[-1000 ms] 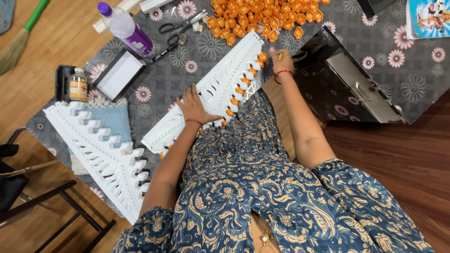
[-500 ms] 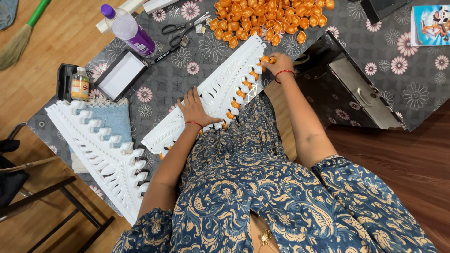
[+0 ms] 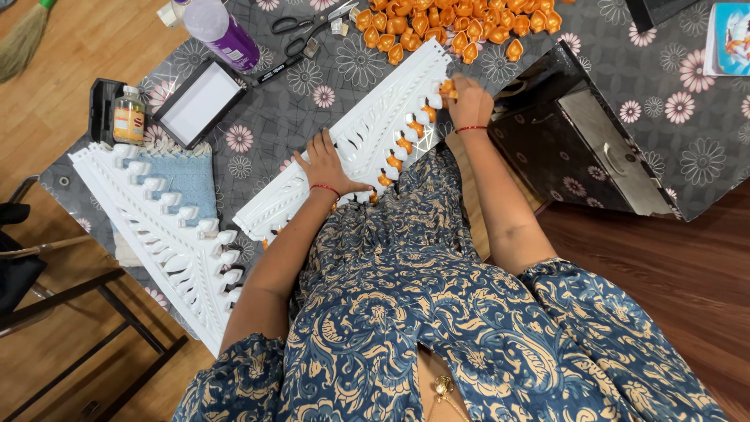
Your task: The person places small orange bulb-shaped objects into slots on a white decorative frame. They repeatedly pick bulbs from a pile on the table and insert them into the frame, occasionally adjusting the frame's position.
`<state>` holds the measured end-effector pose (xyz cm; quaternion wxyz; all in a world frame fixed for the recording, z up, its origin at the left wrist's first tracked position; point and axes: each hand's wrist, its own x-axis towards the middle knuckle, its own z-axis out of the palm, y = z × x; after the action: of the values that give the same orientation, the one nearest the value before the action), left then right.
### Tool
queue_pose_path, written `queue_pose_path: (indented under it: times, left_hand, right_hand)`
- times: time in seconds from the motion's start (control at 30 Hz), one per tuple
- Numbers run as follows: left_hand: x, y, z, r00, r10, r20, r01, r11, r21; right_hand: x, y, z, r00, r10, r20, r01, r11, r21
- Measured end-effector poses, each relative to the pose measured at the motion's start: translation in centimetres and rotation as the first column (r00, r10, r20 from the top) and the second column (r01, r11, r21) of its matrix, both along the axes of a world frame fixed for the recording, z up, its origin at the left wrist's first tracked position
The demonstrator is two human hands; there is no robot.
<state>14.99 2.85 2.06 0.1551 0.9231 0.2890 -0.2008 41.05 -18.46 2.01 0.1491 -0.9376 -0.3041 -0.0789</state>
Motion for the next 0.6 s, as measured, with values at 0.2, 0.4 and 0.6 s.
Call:
queue_pose_path:
  times: [0.2, 0.4, 0.6]
  left_hand:
    - [0.0, -0.1, 0.2, 1.0, 0.019, 0.024, -0.019, 1.0, 0.001]
    - [-0.1, -0.2, 0.1, 0.999, 0.016, 0.05, -0.016, 1.0, 0.009]
    - [0.0, -0.2, -0.3, 0.999, 0.008, 0.042, -0.009, 1.0, 0.019]
  right_hand:
    - [-0.7, -0.4, 0.0, 0.999, 0.038, -0.019, -0.034, 0.984, 0.173]
    - [-1.4, -1.0, 0.7, 0.97, -0.029, -0.24, 0.095, 0.959, 0.267]
    - [-0.8, 0.1, -1.0, 0.921, 0.036, -0.387, 0.193, 0.823, 0.535]
